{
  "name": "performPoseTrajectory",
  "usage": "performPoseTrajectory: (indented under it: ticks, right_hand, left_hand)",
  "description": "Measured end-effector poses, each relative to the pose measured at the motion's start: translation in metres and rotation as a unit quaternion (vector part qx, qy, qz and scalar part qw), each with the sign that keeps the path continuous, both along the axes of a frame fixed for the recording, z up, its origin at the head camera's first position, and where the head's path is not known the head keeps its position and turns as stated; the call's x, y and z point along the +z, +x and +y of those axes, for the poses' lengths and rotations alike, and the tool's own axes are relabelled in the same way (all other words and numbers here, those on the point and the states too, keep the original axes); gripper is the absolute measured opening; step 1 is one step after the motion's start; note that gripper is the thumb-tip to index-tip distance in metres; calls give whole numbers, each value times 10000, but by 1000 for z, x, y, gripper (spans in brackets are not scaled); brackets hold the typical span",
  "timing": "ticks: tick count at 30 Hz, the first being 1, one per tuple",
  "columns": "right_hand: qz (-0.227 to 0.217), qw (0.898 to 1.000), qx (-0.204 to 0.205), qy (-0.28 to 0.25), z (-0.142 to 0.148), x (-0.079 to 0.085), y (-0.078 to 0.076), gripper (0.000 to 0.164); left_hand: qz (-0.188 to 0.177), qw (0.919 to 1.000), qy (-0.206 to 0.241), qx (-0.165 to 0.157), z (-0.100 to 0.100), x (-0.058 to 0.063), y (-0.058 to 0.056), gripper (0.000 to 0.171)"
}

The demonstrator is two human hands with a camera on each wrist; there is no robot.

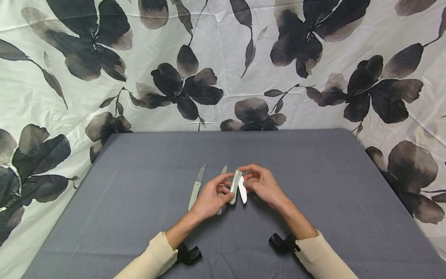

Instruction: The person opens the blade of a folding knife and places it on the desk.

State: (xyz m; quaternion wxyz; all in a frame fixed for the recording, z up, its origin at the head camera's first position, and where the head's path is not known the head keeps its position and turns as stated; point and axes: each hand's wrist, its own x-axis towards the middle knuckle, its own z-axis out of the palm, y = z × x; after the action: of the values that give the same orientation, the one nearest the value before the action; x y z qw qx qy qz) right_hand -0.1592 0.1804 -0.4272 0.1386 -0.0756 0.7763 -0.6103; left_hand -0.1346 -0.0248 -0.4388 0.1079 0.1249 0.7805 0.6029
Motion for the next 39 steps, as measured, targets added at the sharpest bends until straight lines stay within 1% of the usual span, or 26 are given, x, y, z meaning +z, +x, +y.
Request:
performPoseTrajectory:
  ticks: [6,13,16,20,23,27,35,39]
  right_hand:
    - [91,9998,22,152,-1,4,-1,46]
    - [123,9998,-48,167,-4,3,0,59]
    - [121,9998,-68,149,-6,2,1,56]
    - [165,9996,-162,170,-6,2,1,46]
    - [247,9992,-261,165,-7,0,2,42]
    - [331,9986,-375,173,-5,-1,2,39]
    - [314,9977,-572,204,0,-2,2,38]
    - [286,9973,-604,292,0,-2,2,37]
  left_hand:
    - [-17,9999,55,115,0,0,-1,57]
    - [-10,9991,168,395,1,2,-3,58]
    - [14,9989,156,444,1,2,-3,58]
    - [5,9988,171,456,0,1,-4,58]
    - [-12,9988,178,448,-1,1,-4,58]
    - [-25,9990,148,416,-1,3,-4,58]
    - [22,9996,114,244,-6,5,-6,57]
    - [-1,9997,124,232,-8,2,-7,56]
